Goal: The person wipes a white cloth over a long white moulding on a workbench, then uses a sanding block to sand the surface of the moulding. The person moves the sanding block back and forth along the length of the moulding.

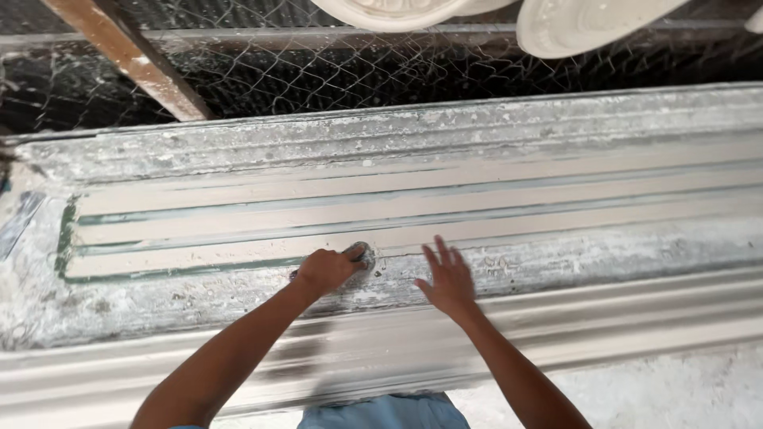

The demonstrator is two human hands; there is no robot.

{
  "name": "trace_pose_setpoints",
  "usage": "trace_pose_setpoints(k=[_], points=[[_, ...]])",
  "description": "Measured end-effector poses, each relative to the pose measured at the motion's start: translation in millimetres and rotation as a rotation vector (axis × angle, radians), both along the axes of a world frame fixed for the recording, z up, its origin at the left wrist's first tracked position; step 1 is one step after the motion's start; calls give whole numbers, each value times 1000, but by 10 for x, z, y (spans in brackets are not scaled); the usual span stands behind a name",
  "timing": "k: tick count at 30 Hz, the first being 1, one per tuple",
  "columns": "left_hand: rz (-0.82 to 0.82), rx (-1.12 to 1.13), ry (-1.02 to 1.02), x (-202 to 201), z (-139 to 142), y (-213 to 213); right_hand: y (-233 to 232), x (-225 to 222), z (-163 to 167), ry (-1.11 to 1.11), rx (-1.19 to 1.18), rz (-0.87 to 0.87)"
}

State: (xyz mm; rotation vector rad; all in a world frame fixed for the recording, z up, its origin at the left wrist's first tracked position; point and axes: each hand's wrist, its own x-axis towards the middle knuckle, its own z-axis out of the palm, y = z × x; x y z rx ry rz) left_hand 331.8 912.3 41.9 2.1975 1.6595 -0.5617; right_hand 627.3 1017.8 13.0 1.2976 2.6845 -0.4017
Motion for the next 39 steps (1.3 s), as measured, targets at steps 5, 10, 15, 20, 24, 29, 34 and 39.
trace_pose_setpoints(k=[5,10,15,20,24,29,34,39], points=[[67,-82,36,-429,178,-391,400,444,100,-110,-5,-58],[38,-194,114,-20,168,-197,429,561,-3,2,-40,-83],[36,-70,80,-70,148,-228,433,575,-114,20,-37,-102],[-57,-5,68,-187,60,-320,427,617,-199,31,-25,-135],[-27,92,-70,262,-74,-16,448,633,-224,15,1,-119],[-16,-6,-26,43,98,-110,471,651,-255,51,16,-124],[-15,7,-84,63,222,19,468,643,-272,41,7,-150],[-34,125,-161,320,256,246,475,658,-229,11,-14,-167]])
